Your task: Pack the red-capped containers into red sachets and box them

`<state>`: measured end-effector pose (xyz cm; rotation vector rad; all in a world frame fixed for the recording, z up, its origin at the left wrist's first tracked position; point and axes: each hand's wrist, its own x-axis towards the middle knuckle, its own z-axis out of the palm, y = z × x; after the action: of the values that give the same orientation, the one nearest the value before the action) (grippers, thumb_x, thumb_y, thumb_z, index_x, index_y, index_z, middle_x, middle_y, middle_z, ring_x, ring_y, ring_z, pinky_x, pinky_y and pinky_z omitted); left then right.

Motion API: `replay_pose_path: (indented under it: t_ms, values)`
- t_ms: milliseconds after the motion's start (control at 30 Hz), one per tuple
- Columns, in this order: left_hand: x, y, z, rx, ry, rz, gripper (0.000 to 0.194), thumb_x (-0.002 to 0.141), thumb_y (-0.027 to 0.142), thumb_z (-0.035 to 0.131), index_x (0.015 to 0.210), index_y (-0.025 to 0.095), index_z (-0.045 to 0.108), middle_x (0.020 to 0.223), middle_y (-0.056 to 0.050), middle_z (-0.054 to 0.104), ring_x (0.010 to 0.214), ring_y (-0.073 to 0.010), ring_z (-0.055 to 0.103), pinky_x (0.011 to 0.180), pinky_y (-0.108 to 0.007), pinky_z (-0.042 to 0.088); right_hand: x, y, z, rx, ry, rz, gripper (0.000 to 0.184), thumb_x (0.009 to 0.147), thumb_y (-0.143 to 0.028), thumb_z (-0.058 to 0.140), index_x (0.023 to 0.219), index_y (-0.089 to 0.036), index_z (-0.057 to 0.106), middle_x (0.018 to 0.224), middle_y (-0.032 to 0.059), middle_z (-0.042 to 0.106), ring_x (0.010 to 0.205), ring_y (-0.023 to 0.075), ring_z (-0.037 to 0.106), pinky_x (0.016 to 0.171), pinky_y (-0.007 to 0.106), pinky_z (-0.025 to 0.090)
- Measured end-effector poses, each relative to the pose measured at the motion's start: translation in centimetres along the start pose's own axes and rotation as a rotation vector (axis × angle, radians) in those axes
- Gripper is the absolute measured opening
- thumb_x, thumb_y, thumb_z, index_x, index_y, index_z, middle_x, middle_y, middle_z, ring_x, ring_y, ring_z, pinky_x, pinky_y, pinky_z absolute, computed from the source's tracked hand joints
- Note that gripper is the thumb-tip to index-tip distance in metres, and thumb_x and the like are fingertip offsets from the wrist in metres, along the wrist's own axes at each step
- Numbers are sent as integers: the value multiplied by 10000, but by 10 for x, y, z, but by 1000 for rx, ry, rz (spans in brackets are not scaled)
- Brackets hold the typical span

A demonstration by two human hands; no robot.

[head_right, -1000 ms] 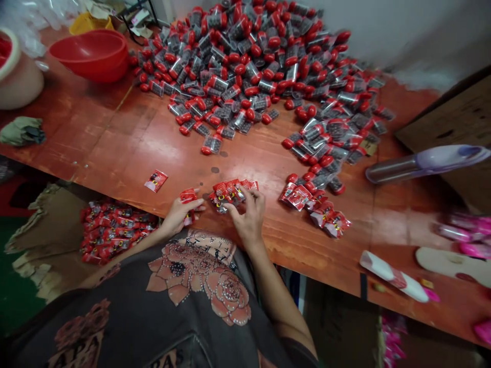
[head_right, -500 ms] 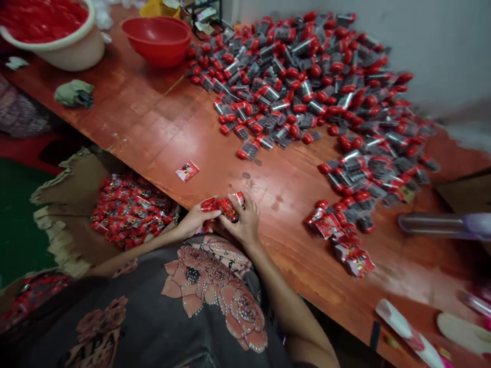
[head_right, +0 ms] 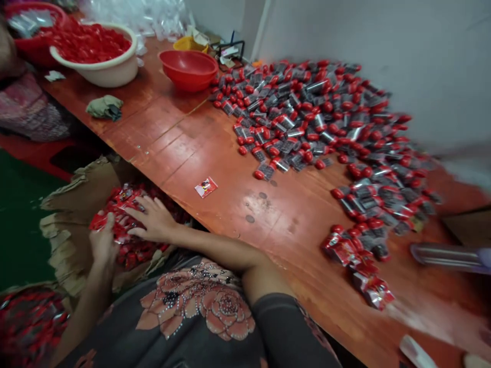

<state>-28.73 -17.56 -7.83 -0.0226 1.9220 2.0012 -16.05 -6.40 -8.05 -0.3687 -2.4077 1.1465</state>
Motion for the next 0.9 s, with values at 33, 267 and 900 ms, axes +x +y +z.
replay_pose_path:
  t_ms: [33,267,900]
  values:
    - [3,1,6,-17,-12,19,456,692,312,802,1095,203,617,848,6,719,751,-170,693,681,-312,586,-4,0,-5,61,5,37,541,830,-569,621,1279,-270,590,1453,52,496,1363,274,423,1146,440,287]
    - [-75,2,122,-185,-490,-176,534,749,387,768,1222,244,567,912,-45,741,791,-170,712,711,-290,569,-54,17,-78,206,213,377,357,804,-482,661,1042,-216,640,897,-5,682,784,165,636,723,293,509]
    - [-185,-47,264,-210,-848,-566,347,560,253,868,840,141,697,760,-27,735,736,-189,701,780,-345,553,-160,58,-200,133,904,627,298,925,-421,480,986,-214,685,926,43,642,864,192,607,811,342,497]
